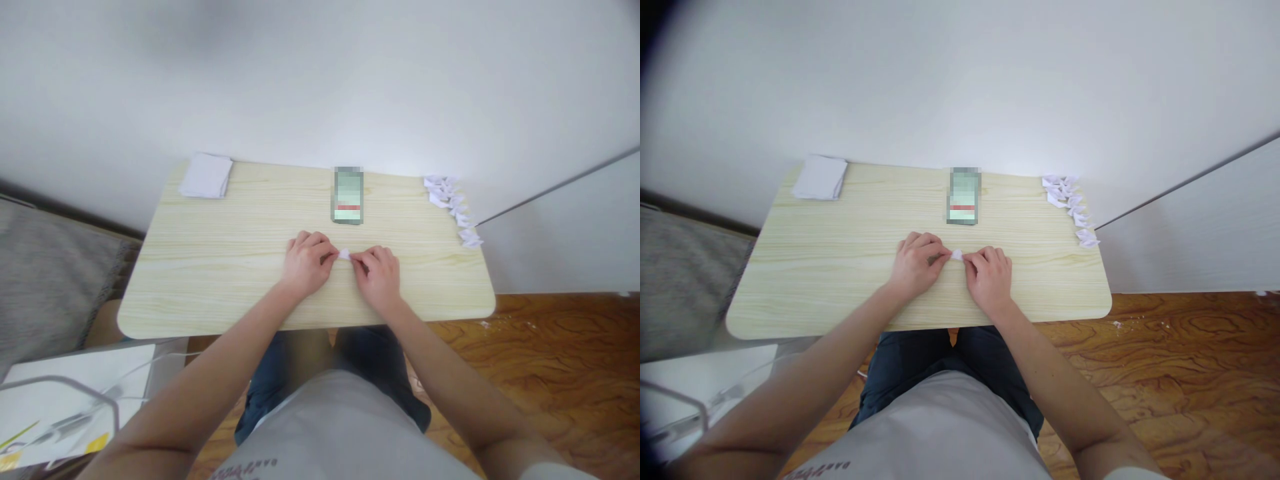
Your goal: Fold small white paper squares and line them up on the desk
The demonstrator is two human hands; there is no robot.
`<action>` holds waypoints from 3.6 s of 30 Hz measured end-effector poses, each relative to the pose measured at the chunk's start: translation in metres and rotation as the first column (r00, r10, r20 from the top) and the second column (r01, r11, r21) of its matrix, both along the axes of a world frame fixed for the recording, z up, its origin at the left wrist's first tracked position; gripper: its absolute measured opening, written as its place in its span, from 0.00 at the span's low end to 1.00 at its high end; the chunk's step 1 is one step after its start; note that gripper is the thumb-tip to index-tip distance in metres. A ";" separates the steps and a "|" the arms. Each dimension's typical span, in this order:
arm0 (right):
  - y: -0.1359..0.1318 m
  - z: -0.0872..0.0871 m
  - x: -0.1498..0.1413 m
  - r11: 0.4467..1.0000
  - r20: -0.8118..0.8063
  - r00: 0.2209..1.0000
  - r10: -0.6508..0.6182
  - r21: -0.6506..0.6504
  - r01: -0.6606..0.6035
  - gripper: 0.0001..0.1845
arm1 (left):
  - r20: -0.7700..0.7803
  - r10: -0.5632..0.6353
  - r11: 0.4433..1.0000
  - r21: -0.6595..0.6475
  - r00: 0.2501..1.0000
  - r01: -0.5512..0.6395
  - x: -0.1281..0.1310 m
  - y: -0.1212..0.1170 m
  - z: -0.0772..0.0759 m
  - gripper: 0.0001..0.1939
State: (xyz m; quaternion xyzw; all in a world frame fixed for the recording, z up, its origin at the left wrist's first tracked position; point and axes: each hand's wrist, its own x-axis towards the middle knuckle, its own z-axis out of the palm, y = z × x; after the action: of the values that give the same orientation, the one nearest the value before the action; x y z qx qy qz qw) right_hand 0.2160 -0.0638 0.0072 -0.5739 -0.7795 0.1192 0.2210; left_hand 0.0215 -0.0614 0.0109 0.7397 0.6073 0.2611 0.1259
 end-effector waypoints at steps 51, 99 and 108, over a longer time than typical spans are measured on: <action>0.040 0.013 -0.019 0.835 -0.838 0.460 -0.294 -0.459 -0.303 0.13 | 0.662 0.031 0.998 -0.065 0.749 0.017 -0.002 0.004 0.003 0.12; 0.045 0.010 -0.021 0.710 -0.805 0.344 -0.484 -0.591 -0.384 0.13 | 0.746 0.112 0.994 -0.095 0.657 -0.061 0.012 0.018 -0.004 0.08; 0.039 0.011 -0.018 0.741 -0.846 0.398 -0.354 -0.513 -0.433 0.16 | 0.735 0.115 0.993 -0.076 0.668 -0.088 0.012 0.016 -0.006 0.06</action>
State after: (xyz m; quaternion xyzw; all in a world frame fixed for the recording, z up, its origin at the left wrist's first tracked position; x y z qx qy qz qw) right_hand 0.1980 -0.0247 0.0181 -0.4269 -0.4398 0.6901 0.3849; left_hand 0.0337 -0.0452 0.0045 0.5341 0.5494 0.5336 0.3580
